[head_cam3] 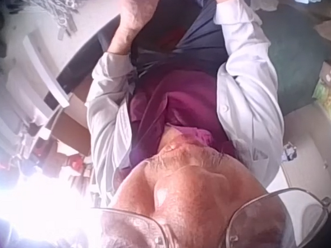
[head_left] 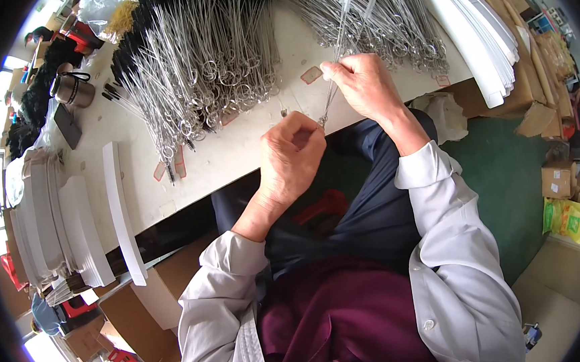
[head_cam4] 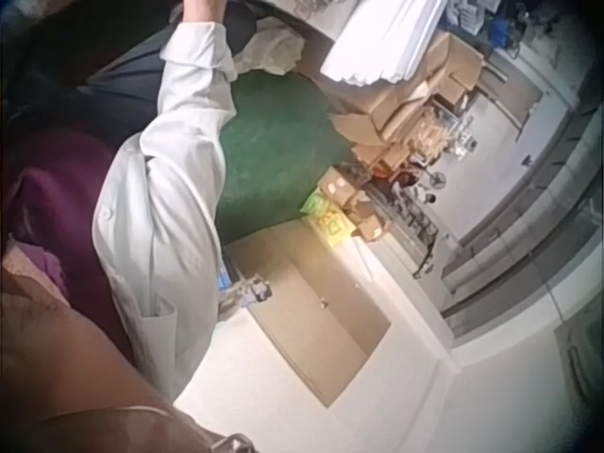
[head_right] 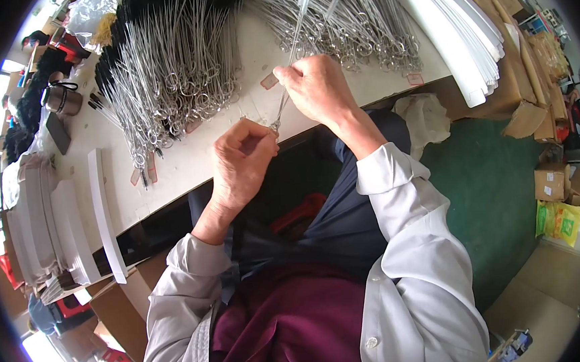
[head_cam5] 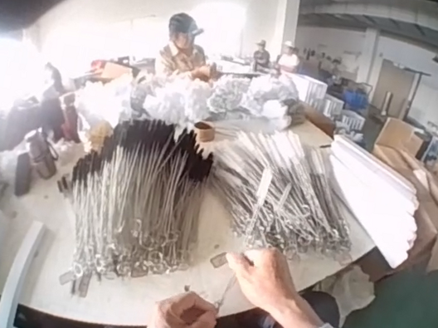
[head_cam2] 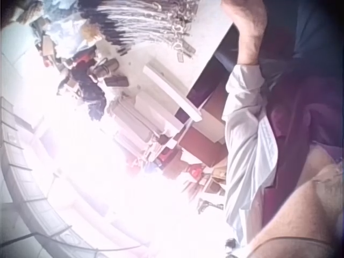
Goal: Inserting small metal wire brushes into white paper sleeves and organizing them.
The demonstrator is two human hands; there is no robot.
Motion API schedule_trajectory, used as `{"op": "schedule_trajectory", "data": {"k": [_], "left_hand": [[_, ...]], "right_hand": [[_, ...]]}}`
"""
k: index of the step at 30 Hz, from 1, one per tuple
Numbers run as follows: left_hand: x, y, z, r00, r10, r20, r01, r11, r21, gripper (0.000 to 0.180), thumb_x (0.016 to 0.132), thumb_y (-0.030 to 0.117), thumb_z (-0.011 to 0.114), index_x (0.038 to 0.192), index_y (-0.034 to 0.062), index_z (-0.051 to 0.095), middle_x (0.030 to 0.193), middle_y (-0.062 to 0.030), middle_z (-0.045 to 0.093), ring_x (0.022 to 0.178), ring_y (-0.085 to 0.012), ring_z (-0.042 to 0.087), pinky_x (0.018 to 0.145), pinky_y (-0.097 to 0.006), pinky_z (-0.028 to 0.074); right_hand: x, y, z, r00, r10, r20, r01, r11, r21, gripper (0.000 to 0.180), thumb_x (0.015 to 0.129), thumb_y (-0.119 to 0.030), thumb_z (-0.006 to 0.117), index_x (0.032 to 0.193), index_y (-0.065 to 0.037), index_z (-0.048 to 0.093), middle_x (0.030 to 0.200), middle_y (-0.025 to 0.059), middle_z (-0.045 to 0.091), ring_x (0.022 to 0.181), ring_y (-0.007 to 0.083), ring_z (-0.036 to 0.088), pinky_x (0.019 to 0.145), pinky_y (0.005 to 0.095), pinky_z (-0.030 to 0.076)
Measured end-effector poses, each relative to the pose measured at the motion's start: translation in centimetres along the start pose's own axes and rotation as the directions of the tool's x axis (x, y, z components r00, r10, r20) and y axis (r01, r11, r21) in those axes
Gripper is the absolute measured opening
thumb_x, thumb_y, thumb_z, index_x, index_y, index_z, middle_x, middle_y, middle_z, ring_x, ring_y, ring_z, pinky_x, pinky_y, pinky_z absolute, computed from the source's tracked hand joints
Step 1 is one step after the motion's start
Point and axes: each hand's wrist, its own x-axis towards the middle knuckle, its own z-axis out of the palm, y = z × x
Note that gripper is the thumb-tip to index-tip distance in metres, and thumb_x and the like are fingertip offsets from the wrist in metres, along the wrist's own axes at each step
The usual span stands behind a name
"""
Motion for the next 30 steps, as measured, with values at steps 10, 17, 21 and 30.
{"op": "schedule_trajectory", "data": {"k": [10, 17, 21, 30], "left_hand": [[0.6, -0.1, -0.9, 0.974, -0.217, 0.067, 0.227, 0.934, -0.277, 0.011, 0.093, 0.005, 0.065, 0.088, -0.0045, 0.067, 0.079, -0.0103, 0.070, 0.068, -0.0127, 0.067, 0.065, -0.028, 0.059], [0.6, -0.2, -0.5, 0.981, -0.184, 0.068, 0.196, 0.925, -0.326, 0.011, 0.094, 0.006, 0.065, 0.090, -0.0043, 0.065, 0.084, -0.0133, 0.072, 0.068, -0.0148, 0.069, 0.066, -0.030, 0.061], [0.5, 0.3, -0.5, 0.946, -0.236, 0.222, 0.311, 0.856, -0.413, 0.014, 0.095, 0.009, 0.065, 0.091, -0.0038, 0.065, 0.087, -0.0161, 0.072, 0.071, -0.0183, 0.070, 0.068, -0.033, 0.061], [0.1, -0.7, -1.5, 0.917, -0.271, 0.293, 0.397, 0.542, -0.741, 0.018, 0.098, 0.012, 0.058, 0.097, -0.0056, 0.063, 0.093, -0.0208, 0.071, 0.074, -0.0233, 0.070, 0.071, -0.038, 0.061]], "right_hand": [[-1.0, -1.5, 0.3, 0.979, 0.040, -0.200, -0.013, 0.991, 0.136, 0.027, 0.092, -0.021, 0.078, 0.078, 0.002, 0.071, 0.058, -0.0028, 0.057, 0.052, 0.0021, 0.048, 0.047, 0.0237, 0.037], [-0.7, -1.4, 0.1, 0.963, 0.070, -0.262, -0.033, 0.989, 0.143, 0.029, 0.087, -0.024, 0.081, 0.079, 0.003, 0.071, 0.061, 0.0063, 0.066, 0.054, 0.0092, 0.056, 0.052, 0.0292, 0.047], [-0.8, -2.0, 1.0, 0.964, -0.007, -0.266, 0.069, 0.971, 0.227, 0.034, 0.088, -0.029, 0.082, 0.081, 0.001, 0.069, 0.064, 0.0058, 0.067, 0.057, 0.0092, 0.059, 0.054, 0.0279, 0.049], [-4.1, -0.9, 0.5, 0.956, 0.292, 0.011, -0.266, 0.852, 0.451, 0.039, 0.101, -0.036, 0.064, 0.091, 0.000, 0.070, 0.073, 0.0062, 0.070, 0.052, 0.0100, 0.057, 0.050, 0.0252, 0.047]]}}
